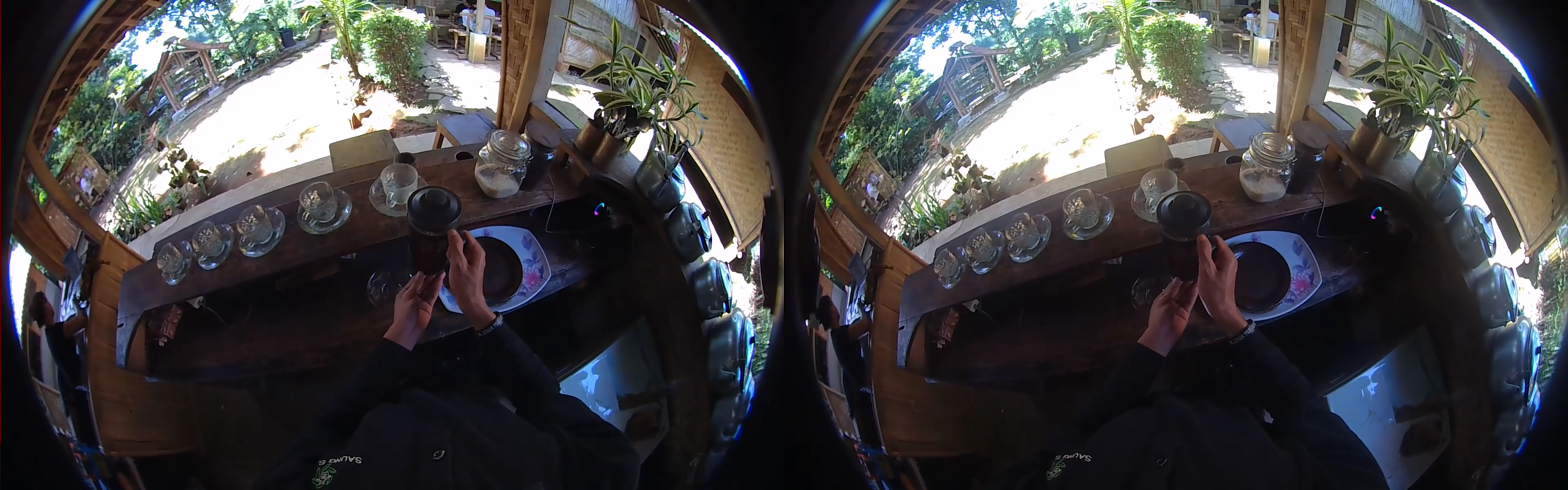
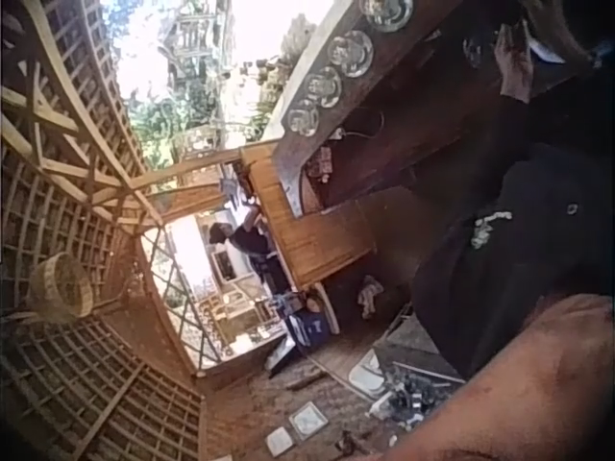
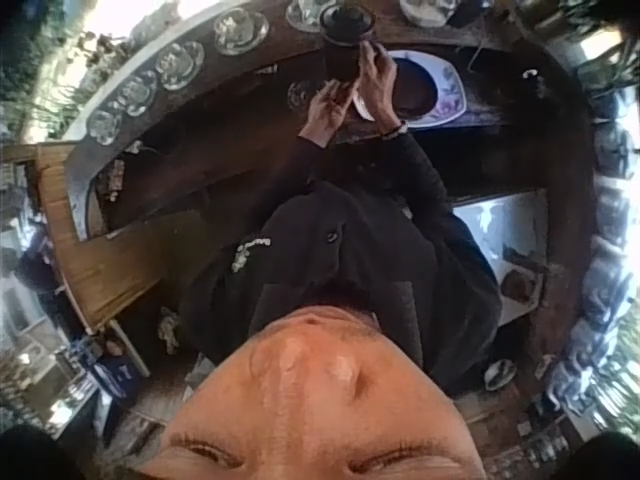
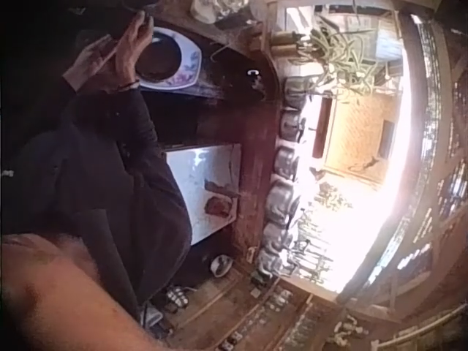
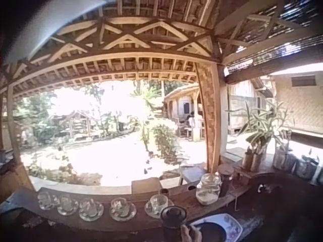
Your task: Prepare coffee using a French press, including pouring hot liquid and pressing the plunger.
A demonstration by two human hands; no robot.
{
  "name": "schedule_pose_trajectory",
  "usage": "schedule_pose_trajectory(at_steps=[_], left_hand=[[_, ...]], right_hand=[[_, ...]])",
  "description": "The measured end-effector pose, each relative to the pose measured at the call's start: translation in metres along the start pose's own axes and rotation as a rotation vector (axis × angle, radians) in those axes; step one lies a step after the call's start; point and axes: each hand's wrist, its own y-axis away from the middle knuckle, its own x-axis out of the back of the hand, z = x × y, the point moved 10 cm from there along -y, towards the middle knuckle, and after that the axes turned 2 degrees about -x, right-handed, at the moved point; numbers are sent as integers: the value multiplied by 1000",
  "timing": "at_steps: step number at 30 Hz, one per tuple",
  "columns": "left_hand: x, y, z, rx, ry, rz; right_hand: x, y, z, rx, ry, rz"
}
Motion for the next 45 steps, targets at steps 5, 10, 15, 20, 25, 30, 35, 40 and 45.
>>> schedule_pose_trajectory(at_steps=[5, 10, 15, 20, 25, 30, 35, 40, 45], left_hand=[[-27, -25, 0, -6, 22, -25], [-55, -50, 3, 17, 11, -23], [-59, -77, -4, 28, 44, -7], [-55, -93, -9, 60, 96, -15], [-57, -96, -11, 86, 44, -21], [-55, -95, -9, 86, 9, -19], [-57, -95, -14, 105, 41, -30], [-57, -92, -19, 122, 34, -16], [-63, -91, -26, 165, 33, -41]], right_hand=[[-1, -37, -17, 80, 41, -17], [-7, -77, -22, 107, 72, -40], [-6, -111, -18, 164, 226, -22], [-13, -130, -10, 124, 234, -61], [-14, -144, -6, 104, 250, -85], [-23, -146, -7, 115, 310, -125], [-27, -148, -8, 109, 346, -157], [-29, -151, -6, 84, 358, -193], [-29, -160, -4, 55, 365, -214]])
